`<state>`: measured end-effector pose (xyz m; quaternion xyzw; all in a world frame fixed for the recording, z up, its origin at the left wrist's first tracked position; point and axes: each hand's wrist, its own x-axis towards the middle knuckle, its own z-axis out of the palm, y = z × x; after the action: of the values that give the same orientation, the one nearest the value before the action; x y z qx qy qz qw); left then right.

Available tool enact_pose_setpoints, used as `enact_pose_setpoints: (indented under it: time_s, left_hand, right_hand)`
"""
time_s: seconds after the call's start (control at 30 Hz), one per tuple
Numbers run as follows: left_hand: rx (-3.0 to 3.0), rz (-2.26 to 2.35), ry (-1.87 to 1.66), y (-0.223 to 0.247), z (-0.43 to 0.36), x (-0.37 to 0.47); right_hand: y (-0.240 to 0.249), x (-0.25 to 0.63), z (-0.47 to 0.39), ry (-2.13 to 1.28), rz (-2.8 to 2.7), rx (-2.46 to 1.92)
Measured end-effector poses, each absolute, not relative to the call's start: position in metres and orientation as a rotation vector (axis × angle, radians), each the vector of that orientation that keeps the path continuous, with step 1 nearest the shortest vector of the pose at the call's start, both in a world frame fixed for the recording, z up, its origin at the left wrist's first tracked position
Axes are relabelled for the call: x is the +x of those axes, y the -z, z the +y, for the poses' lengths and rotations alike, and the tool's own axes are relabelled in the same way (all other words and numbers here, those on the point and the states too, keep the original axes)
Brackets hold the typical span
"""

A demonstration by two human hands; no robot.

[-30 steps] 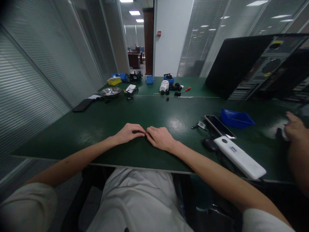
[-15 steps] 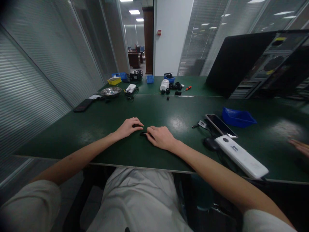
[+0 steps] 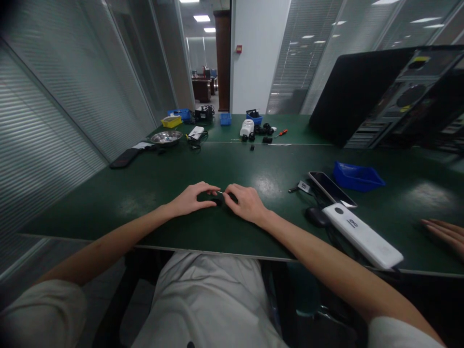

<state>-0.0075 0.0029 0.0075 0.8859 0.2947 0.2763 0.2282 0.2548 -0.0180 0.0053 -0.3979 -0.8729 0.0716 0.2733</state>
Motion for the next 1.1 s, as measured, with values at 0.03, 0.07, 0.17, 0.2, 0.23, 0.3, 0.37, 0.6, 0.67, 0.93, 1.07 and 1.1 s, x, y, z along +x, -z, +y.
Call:
enact_pose_setpoints:
  time_s: [0.03, 0.07, 0.17, 0.2, 0.23, 0.3, 0.37, 0.6, 0.67, 0.93, 1.07, 1.1]
  left_hand:
    - [2.439, 0.812, -0.745, -0.006, 0.003, -0.007]
    - [2.447, 0.808, -0.728, -0.005, 0.004, -0.007]
    - [2.514, 0.781, -0.701, -0.003, 0.01, -0.01]
    - [2.542, 0.789, -0.709, -0.004, 0.012, -0.012]
    - [2.566, 0.807, -0.726, -0.004, 0.013, -0.014]
    - [2.596, 0.861, -0.762, -0.006, 0.014, -0.016]
    - [2.606, 0.904, -0.775, -0.007, 0.014, -0.018]
    - [2.603, 0.853, -0.737, -0.003, 0.015, -0.013]
    - [2.593, 0.866, -0.719, -0.002, 0.017, -0.013]
    - [2.426, 1.264, -0.685, -0.004, 0.044, -0.111]
    - [2.172, 2.041, -0.674, -0.003, 0.05, -0.248]
    - [2.079, 2.236, -0.64, -0.003, 0.046, -0.282]
  right_hand:
    - [-0.005, 0.255, -0.018, -0.196, -2.351, -1.07]
    - [-0.006, 0.255, -0.018, -0.198, -2.357, -1.068]
    - [-0.005, 0.255, -0.018, -0.196, -2.363, -1.059]
    - [-0.005, 0.254, -0.018, -0.194, -2.362, -1.056]
    - [-0.005, 0.254, -0.018, -0.195, -2.365, -1.053]
    - [-0.005, 0.254, -0.018, -0.197, -2.369, -1.049]
    - [-0.005, 0.254, -0.018, -0.193, -2.373, -1.047]
    - [-0.007, 0.255, -0.018, -0.187, -2.385, -1.061]
    - [-0.007, 0.255, -0.018, -0.186, -2.391, -1.058]
    - [-0.007, 0.255, -0.019, -0.191, -2.389, -1.048]
    - [-0.007, 0.255, -0.019, -0.2, -2.395, -1.043]
    - [-0.007, 0.255, -0.019, -0.201, -2.399, -1.038]
